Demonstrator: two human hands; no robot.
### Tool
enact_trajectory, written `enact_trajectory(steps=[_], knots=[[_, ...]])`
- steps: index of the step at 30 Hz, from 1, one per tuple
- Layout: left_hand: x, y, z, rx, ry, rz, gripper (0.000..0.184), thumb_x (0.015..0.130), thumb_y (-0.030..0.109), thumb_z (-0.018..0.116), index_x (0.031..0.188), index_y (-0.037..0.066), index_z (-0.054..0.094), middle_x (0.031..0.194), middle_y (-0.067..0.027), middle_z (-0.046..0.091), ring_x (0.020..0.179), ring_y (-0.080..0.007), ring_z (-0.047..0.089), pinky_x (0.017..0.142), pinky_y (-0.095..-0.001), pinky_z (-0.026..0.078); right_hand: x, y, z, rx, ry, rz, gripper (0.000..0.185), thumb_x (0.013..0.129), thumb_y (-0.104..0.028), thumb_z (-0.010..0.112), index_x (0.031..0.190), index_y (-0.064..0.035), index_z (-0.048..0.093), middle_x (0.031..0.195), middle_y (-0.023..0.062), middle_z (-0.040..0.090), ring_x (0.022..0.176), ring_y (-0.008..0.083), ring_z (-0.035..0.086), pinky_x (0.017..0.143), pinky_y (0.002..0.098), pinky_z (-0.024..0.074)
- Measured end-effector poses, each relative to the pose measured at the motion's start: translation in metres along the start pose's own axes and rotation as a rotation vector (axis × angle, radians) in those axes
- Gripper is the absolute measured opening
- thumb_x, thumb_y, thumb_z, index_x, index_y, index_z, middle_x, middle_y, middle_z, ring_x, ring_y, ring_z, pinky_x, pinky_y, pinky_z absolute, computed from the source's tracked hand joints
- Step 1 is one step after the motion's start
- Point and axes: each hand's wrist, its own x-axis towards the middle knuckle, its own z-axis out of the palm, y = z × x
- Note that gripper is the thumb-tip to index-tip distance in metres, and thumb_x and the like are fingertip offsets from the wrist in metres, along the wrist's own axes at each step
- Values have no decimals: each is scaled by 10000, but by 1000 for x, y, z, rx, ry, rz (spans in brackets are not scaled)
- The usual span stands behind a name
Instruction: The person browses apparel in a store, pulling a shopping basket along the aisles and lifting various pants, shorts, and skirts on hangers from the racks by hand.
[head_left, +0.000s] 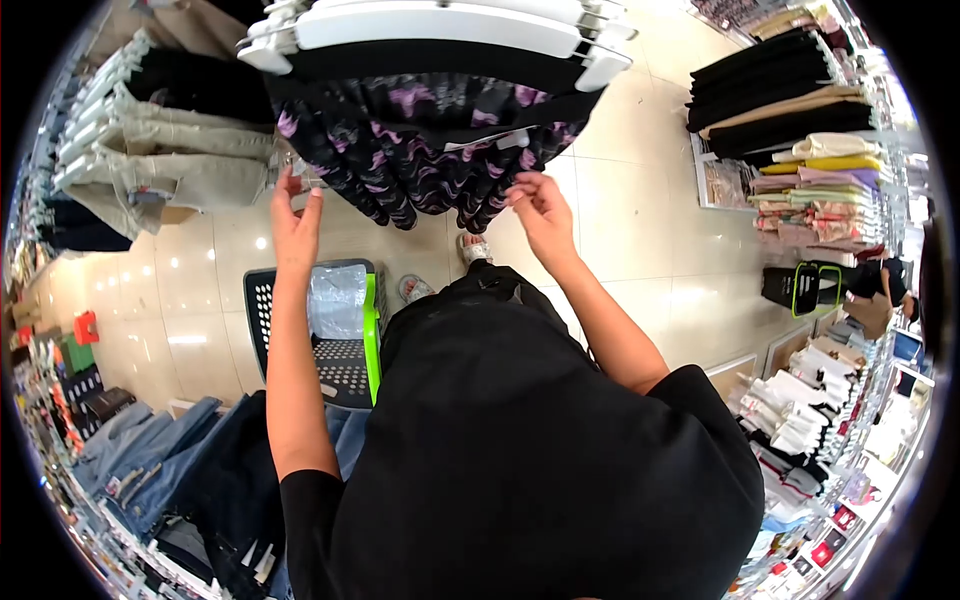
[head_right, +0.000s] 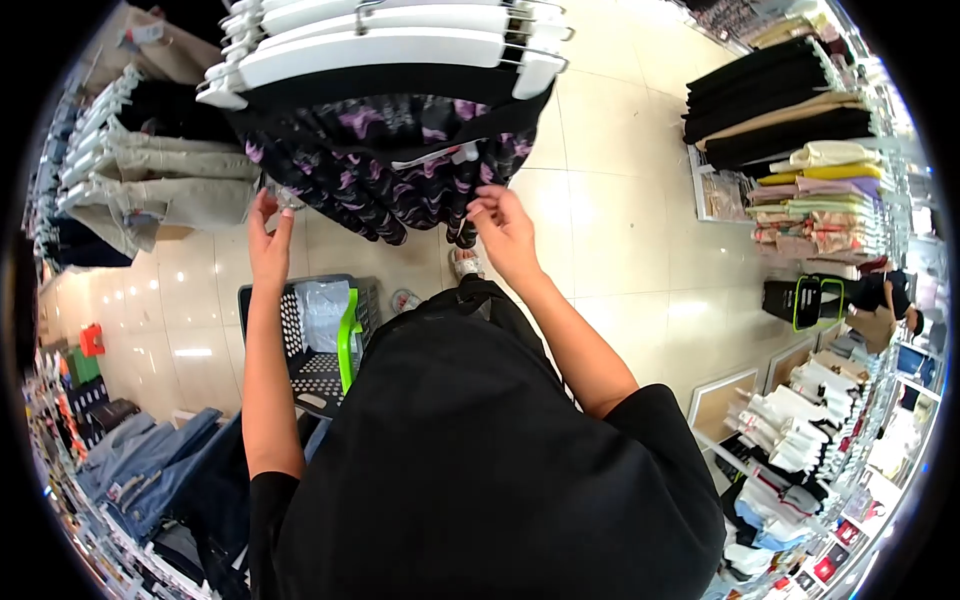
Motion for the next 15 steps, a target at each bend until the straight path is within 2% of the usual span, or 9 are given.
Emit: enact_trajectory(steps=[3,6,7,8,10,12,13,14,15], knots=[[22,3,3,-12,-19,58,668,885,274,684,1422,31,370,1343,-166,474,1231,-244,464,908,-339,454,6,-12,-13,-235,202,-112,339,889,-40,635,1180,-8,466,1004,50,557,880,104,527,804,244,449],[31,10,6,-66,-46,58,731,859,272,720,1432,16,345,1387,-169,448,1277,-254,433,946,-346,442,14,-28,-16,-179,259,-216,386,880,-66,656,1204,-2,458,1034,59,545,918,108,524,818,252,450],[32,18,6,-116,-36,40,736,856,267,726,1429,8,344,1387,-164,447,1275,-249,431,957,-348,437,16,-34,-17,-158,284,-222,415,855,-118,689,1197,32,506,1131,96,544,919,146,557,816,291,480],[32,25,5,-167,-23,21,740,853,261,731,1426,0,343,1387,-159,447,1274,-244,428,968,-351,432,19,-39,-18,-155,289,-221,415,855,-118,689,1197,32,506,1131,96,544,919,146,557,816,291,480],[32,48,3,-175,-27,-6,733,853,242,733,1424,-4,344,1385,-149,452,1261,-230,443,985,-345,423,28,-43,-20,-328,205,-337,479,858,-158,703,1244,42,502,1170,109,551,981,180,568,864,311,472],[33,58,1,-359,-110,-8,677,847,223,745,1381,-5,398,1254,-100,538,1125,-175,526,937,-295,442,33,-42,-17,-306,193,-316,500,852,-197,723,1242,44,523,1139,107,590,1005,189,577,893,309,459],[33,51,-1,-359,-100,-10,677,847,223,745,1381,-5,398,1254,-100,538,1125,-175,526,937,-295,442,35,-40,-15,-256,147,-232,472,847,-199,730,1209,37,541,1082,93,610,977,173,580,883,298,457],[33,40,-3,-340,-113,-89,596,844,206,751,1318,-7,460,1162,-63,557,1044,-143,543,907,-268,447,37,-39,-14,-207,99,-148,444,842,-200,736,1177,31,559,1026,80,631,949,157,582,873,286,455],[32,37,-5,-320,-127,-167,515,841,190,756,1255,-8,522,1070,-27,576,962,-111,559,877,-242,453,40,-41,-13,-227,73,-140,364,836,-194,741,1096,12,591,901,35,627,864,118,569,801,263,461]])
